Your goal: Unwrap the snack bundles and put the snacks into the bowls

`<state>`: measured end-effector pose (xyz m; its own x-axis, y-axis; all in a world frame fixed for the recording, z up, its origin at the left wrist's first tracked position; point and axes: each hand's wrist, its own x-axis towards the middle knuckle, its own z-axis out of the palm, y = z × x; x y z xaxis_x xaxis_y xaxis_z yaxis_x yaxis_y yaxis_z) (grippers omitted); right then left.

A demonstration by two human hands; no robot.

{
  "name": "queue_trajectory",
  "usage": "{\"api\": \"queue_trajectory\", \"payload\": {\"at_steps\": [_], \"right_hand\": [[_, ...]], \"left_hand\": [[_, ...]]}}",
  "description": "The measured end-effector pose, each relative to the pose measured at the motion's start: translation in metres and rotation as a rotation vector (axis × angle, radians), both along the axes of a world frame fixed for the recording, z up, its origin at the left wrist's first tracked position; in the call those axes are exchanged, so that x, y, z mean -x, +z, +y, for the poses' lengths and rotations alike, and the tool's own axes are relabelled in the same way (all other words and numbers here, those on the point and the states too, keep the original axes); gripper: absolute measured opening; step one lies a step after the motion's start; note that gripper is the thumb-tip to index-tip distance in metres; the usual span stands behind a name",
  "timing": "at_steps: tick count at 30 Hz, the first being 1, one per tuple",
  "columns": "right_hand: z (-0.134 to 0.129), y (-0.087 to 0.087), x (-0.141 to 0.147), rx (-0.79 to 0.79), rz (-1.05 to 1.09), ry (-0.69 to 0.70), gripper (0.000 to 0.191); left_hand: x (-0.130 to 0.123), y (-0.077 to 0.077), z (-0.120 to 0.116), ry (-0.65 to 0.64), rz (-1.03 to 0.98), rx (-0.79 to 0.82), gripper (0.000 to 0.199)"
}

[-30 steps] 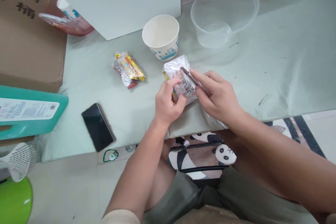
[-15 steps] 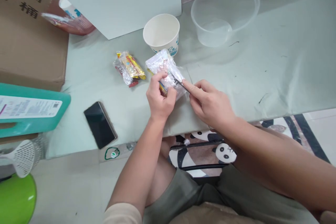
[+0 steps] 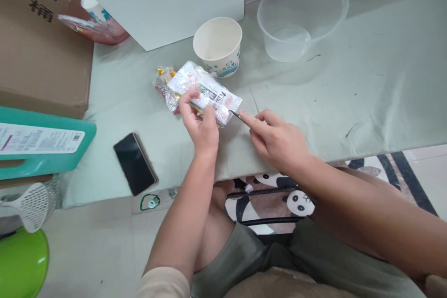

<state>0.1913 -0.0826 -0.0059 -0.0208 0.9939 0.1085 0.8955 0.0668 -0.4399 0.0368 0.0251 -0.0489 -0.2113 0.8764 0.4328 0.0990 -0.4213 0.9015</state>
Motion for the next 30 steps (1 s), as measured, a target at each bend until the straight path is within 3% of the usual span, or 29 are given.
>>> {"api": "queue_trajectory", "payload": {"at_steps": [3, 6, 11, 15, 18, 21, 24, 26, 30], "right_hand": [[0.005, 0.001, -0.011, -0.102, 0.046, -0.036, 0.048], [0.019, 0.001, -0.036, -0.157, 0.005, -0.175, 0.04], [0.042, -0.011, -0.081, 0.047, -0.053, -0.342, 0.029], [0.047, -0.02, -0.093, 0.104, -0.028, -0.368, 0.026], [0.046, -0.017, -0.09, -0.088, 0.032, -0.275, 0.03], [0.046, -0.014, -0.081, -0.3, 0.178, 0.05, 0.042], [0.045, -0.014, -0.071, -0.361, 0.333, 0.262, 0.032], [0.045, -0.013, -0.067, -0.343, 0.425, 0.235, 0.019], [0.049, -0.004, -0.067, -0.251, 0.643, -0.045, 0.016]], "left_hand": [[0.006, 0.002, 0.007, 0.008, -0.193, 0.095, 0.034], [0.012, 0.007, 0.008, -0.07, -0.29, 0.18, 0.036], [0.01, 0.009, -0.001, -0.245, -0.238, 0.24, 0.063], [0.005, 0.009, -0.009, -0.431, -0.191, 0.416, 0.081], [0.004, 0.014, -0.013, -0.596, -0.129, 0.552, 0.081], [0.004, 0.021, -0.015, -0.74, -0.072, 0.613, 0.076], [0.004, 0.027, -0.016, -0.855, -0.013, 0.632, 0.076], [0.004, 0.03, -0.017, -0.912, 0.027, 0.638, 0.077], [0.006, 0.035, -0.018, -0.993, 0.103, 0.67, 0.078]]}}
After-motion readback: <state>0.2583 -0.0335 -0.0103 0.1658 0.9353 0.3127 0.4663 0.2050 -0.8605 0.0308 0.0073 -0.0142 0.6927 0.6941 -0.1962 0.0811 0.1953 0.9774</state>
